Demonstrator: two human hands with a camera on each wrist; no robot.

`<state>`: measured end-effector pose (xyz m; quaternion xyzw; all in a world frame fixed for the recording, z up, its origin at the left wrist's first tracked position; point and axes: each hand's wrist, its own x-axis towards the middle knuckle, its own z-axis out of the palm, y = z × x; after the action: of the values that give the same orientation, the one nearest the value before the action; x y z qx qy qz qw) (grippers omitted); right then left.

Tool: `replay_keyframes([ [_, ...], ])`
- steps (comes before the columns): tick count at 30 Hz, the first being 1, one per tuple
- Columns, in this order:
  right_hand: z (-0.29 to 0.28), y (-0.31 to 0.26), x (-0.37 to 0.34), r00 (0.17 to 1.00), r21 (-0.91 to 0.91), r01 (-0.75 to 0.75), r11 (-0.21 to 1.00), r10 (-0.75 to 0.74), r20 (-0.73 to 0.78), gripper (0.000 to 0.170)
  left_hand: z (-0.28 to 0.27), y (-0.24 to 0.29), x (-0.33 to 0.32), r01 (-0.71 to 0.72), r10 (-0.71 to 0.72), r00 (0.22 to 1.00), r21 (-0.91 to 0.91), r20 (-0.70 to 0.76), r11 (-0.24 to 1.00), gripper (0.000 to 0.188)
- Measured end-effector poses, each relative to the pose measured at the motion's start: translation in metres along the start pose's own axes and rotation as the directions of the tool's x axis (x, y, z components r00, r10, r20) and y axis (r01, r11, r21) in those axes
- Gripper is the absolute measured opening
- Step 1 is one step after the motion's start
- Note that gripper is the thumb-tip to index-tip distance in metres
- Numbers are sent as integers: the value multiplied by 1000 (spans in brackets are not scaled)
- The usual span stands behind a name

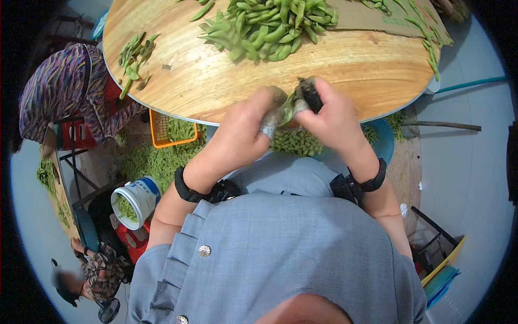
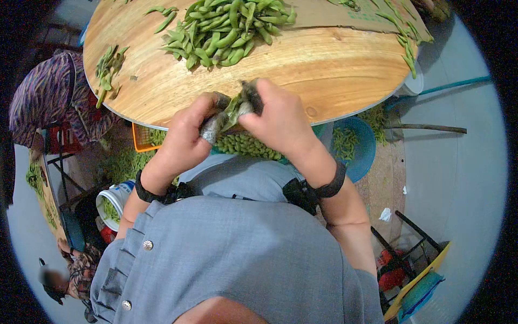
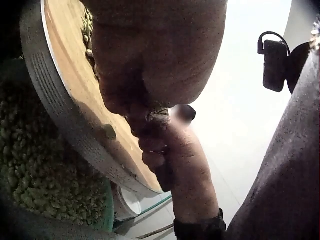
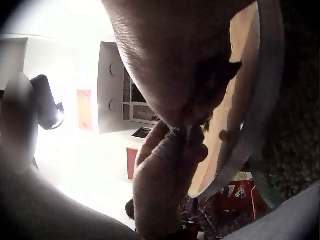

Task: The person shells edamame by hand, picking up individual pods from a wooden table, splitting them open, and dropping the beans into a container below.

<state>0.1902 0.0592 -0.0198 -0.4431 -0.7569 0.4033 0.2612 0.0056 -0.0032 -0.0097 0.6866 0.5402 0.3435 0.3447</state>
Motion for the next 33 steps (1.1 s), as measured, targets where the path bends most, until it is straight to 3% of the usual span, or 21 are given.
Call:
replay_keyframes([
  [2, 1, 7, 6, 994, 9, 52, 999, -50, -98, 27, 1, -8, -3, 18, -31, 996, -138, -86, 990, 37],
  [3, 1, 4, 7, 994, 11, 52, 999, -51, -94, 27, -2, -9, -4, 22, -34, 996, -138, -88, 990, 37],
  [5, 1, -6, 11, 997, -76, 57, 995, -61, -39, 24, -15, -14, -6, 127, -194, 957, -291, -214, 948, 31],
  [6, 4, -6, 14, 997, -76, 58, 995, -61, -38, 24, -24, -11, -9, 189, -251, 952, -306, -177, 933, 32],
  [7, 9, -4, 19, 990, -161, 143, 977, -141, 20, 23, -29, -15, -12, 162, -239, 948, -331, -209, 930, 31],
  [8, 14, -2, 22, 973, -240, 229, 943, -215, 83, 22, -35, -19, -17, 183, -262, 934, -304, -242, 935, 30],
  [11, 25, -5, 10, 959, -276, 261, 925, -215, 187, 20, -56, -33, -36, 253, -320, 868, -217, -378, 943, 29],
  [12, 17, -14, 4, 952, -288, 239, 927, -165, 259, 22, -66, -41, -47, 273, -303, 844, -133, -442, 953, 29],
  [13, 14, -15, -3, 952, -293, 242, 925, -168, 256, 22, -75, -44, -56, 305, -348, 798, -169, -491, 937, 29],
  [15, 3, -13, -12, 893, -262, 245, 933, -113, 436, 22, -91, -63, -79, 364, -389, 701, -168, -598, 916, 28],
  [17, -9, -12, -10, 845, -283, 287, 915, -102, 525, 20, -106, -76, -100, 434, -333, 683, -5, -650, 901, 22],
  [18, -13, -12, -7, 867, -218, 229, 949, -97, 489, 20, -113, -87, -111, 513, -271, 688, 187, -673, 838, 24],
  [19, -15, -11, -3, 887, -148, 172, 974, -87, 454, 20, -116, -88, -118, 507, -268, 688, 182, -674, 842, 24],
  [20, -13, -7, 9, 956, -148, 182, 972, -140, 258, 19, -118, -88, -124, 598, -283, 702, 325, -654, 732, 26],
  [21, -15, -11, 25, 991, -153, 103, 983, -89, 99, 20, -119, -88, -127, 662, -301, 710, 458, -636, 593, 30],
  [23, -19, -13, 61, 981, -228, 11, 974, -54, -187, 22, -113, -78, -117, 655, -260, 711, 479, -654, 585, 34],
  [24, -21, -11, 78, 948, -307, -16, 952, -84, -308, 24, -111, -75, -110, 606, -163, 737, 536, -656, 588, 35],
  [26, -16, 6, 106, 932, -357, 2, 934, -131, -337, 26, -102, -67, -92, 483, -14, 778, 583, -628, 653, 35],
  [29, -13, 8, 112, 922, -390, 6, 921, -156, -355, 31, -74, -36, -49, 301, 6, 814, 432, -581, 850, 25],
  [31, -14, -6, 92, 944, -268, -121, 956, 27, -328, 26, -53, -28, -26, 154, 18, 876, 314, -482, 937, 23],
  [33, -11, -12, 67, 954, -161, -100, 982, 49, -296, 24, -35, -16, -1, 70, -47, 948, 62, -314, 996, 26],
])
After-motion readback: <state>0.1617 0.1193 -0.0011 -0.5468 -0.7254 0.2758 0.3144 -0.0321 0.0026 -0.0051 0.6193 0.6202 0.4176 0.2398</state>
